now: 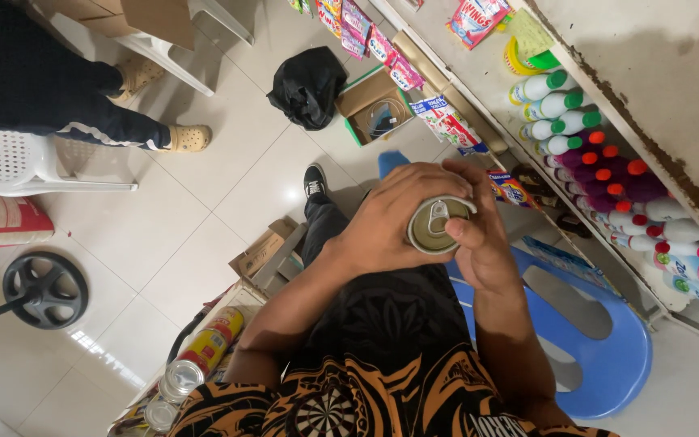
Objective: Wiping down individual cans of food with a cloth and placing them on store shelves.
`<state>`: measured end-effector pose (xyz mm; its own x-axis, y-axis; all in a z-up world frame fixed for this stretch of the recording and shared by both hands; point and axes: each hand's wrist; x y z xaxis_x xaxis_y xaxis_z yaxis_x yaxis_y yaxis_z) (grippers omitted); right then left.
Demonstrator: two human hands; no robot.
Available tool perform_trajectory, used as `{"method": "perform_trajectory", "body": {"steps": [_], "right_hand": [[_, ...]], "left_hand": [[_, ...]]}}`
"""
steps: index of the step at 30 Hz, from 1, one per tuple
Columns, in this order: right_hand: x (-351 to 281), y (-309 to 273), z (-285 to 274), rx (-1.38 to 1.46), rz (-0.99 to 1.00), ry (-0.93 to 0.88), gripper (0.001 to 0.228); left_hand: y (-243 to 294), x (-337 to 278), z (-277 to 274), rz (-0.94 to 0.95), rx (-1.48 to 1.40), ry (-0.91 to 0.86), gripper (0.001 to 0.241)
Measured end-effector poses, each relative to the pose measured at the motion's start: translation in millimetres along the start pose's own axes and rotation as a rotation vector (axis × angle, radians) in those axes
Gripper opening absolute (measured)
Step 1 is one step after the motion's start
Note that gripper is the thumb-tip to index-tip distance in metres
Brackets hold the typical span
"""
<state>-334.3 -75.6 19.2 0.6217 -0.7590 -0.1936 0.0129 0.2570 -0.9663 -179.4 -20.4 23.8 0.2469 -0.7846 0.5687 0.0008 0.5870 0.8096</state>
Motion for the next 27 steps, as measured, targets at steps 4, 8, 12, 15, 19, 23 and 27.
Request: {"method": "perform_trajectory", "body": {"steps": [4,8,12,15,19,23,27], "right_hand": [[-2.8,-9.5,10.4,-0.019,0.009,-0.037,0.098],[-15.7,67.4,-22.4,0.090,0.055,0.000,0.082],[-13.7,56.2,-10.6,0.191,0.079,-0.026,0.068],[-13.3,57.4,-13.2,0.168,0.064,-0.019,0.068],[-10.2,56.8,-13.8,0.171,0.062,-0.017,0.067],[-5.7,44.2,-12.2,0.200,0.074,-0.048,0.056],[-5.0,37.7,-8.2,0.205,0.073,-0.067,0.051]], "left_hand": [[-3.6,-1.4,-0.7,0.036,0.042,0.076,0.051],[0.7,5.3,0.2,0.097,0.079,0.081,0.051],[-7.8,0.2,-1.0,0.073,0.080,0.127,0.056],[-11.9,-0.9,0.7,0.062,0.062,0.142,0.057],[-10.5,2.0,2.0,0.036,0.025,0.167,0.054],[-13.1,1.9,2.9,0.026,0.014,0.181,0.056],[-13.0,-0.1,1.8,-0.020,-0.023,0.196,0.058]]}}
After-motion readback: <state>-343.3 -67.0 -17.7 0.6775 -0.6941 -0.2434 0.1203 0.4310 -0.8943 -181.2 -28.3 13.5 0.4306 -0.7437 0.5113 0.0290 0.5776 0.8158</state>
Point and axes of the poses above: each hand's wrist, its own x-axis towards the middle knuckle, its own z-axis out of the palm, y = z × x, and after that the axes turned 14 degrees about -x, right-handed
